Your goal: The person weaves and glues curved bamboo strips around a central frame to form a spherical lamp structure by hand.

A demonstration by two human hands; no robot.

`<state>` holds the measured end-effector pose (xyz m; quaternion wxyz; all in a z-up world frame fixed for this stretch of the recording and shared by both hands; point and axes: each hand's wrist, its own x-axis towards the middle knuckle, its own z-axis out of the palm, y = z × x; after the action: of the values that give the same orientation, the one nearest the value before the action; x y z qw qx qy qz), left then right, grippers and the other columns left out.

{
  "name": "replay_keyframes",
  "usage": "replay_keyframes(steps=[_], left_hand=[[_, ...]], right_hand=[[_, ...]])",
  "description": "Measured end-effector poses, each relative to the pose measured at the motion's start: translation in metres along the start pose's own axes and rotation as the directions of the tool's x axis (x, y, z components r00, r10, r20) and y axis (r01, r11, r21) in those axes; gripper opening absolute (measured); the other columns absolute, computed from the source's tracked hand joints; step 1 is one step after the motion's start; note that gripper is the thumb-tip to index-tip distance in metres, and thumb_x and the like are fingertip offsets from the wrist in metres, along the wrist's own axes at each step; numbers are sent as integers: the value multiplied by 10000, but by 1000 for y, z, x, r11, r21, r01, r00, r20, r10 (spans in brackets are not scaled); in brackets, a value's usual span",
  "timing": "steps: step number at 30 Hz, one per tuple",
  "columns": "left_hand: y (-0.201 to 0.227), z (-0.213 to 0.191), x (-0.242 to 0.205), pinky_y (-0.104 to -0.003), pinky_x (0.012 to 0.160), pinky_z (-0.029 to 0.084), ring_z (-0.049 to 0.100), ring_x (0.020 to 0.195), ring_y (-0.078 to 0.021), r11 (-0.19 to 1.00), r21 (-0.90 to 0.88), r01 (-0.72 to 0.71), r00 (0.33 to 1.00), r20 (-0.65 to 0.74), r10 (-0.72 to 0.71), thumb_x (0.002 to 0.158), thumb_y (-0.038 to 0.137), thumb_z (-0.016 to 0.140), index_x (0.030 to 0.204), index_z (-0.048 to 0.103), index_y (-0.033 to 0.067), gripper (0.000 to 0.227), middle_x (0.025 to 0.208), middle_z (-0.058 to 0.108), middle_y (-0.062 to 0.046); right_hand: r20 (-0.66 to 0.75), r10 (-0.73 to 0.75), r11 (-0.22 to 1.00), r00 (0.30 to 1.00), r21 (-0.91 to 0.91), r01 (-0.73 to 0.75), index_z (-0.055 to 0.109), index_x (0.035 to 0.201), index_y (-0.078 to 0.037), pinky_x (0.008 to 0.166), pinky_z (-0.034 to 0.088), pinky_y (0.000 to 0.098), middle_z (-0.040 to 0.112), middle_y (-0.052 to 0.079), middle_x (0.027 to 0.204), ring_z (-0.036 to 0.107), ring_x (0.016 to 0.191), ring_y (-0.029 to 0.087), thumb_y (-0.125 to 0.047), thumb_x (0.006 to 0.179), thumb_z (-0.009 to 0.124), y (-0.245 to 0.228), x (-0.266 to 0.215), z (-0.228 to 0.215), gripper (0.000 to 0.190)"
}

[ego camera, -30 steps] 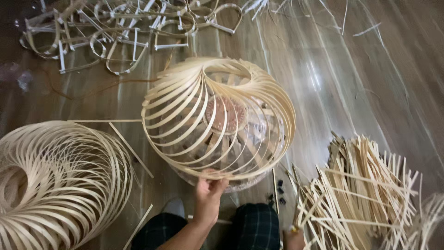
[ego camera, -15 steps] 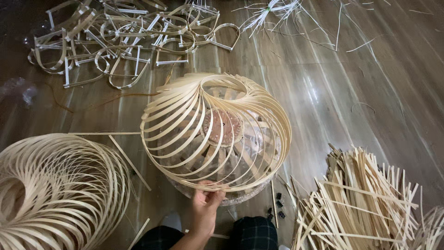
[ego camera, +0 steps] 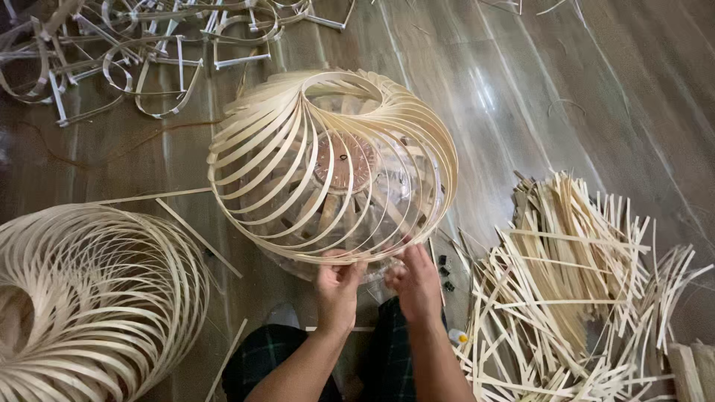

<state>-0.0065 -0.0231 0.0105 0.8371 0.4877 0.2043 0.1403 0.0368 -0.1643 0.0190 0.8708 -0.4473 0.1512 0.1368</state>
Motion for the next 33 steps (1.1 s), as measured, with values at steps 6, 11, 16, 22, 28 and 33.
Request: replay_keyframes(steps=[6, 11, 16, 22, 28, 33], left_hand=[[-5, 2, 1, -280, 818, 525, 616, 883, -125, 996, -93, 11, 1000, 5, -10, 921, 57, 756, 1100, 570, 8, 263, 976, 654, -66], [-10, 6, 5, -281, 830, 548, 655, 899, -120, 997, -74, -15, 1000, 17, 16, 892, 79, 753, 1098, 591, 12, 271, 995, 693, -51], [-8, 6, 5, -311, 813, 541, 646, 886, -142, 986, -167, -1, 999, 38, 8, 900, 96, 775, 1108, 576, -2, 305, 991, 691, -75], [2, 5, 4, -313, 885, 533, 647, 972, -130, 991, -132, 30, 996, 91, -18, 891, 126, 751, 1176, 570, 38, 349, 1060, 688, -51], [-3, -1, 7, -332, 926, 544, 664, 1015, -143, 976, -117, 182, 981, 97, -171, 897, 197, 752, 1209, 634, 10, 382, 1094, 710, -48], [-15, -7, 8, -318, 893, 512, 627, 967, -145, 980, -145, 138, 989, 65, -130, 913, 227, 779, 1177, 679, -9, 368, 1059, 691, -58]], right_hand=[[-87, -51, 998, 995, -32, 49, 545, 1333, -64, 507, 469, 279, 648, 46, 859, 585, 592, 138, -278, 995, 596, -13, -5, 52, 403], [-63, -102, 995, 993, -11, 101, 553, 1341, 13, 510, 459, 293, 653, 54, 841, 590, 589, 142, -238, 997, 584, -12, -2, 50, 427], [-40, -119, 993, 992, 19, 120, 533, 1363, 1, 506, 451, 290, 635, 56, 809, 583, 571, 144, -237, 989, 572, -7, 1, 49, 444], [-69, -122, 992, 990, 0, 123, 499, 1389, 20, 496, 453, 297, 626, 58, 800, 593, 562, 155, -234, 986, 575, -8, 6, 46, 482], [-64, -125, 992, 990, -20, 124, 470, 1399, 28, 484, 463, 294, 630, 62, 794, 606, 547, 158, -215, 974, 585, -10, 1, 53, 503], [-84, -115, 990, 990, -92, 108, 475, 1395, -4, 490, 466, 287, 671, 80, 845, 614, 562, 156, -219, 978, 584, -9, -2, 56, 482]])
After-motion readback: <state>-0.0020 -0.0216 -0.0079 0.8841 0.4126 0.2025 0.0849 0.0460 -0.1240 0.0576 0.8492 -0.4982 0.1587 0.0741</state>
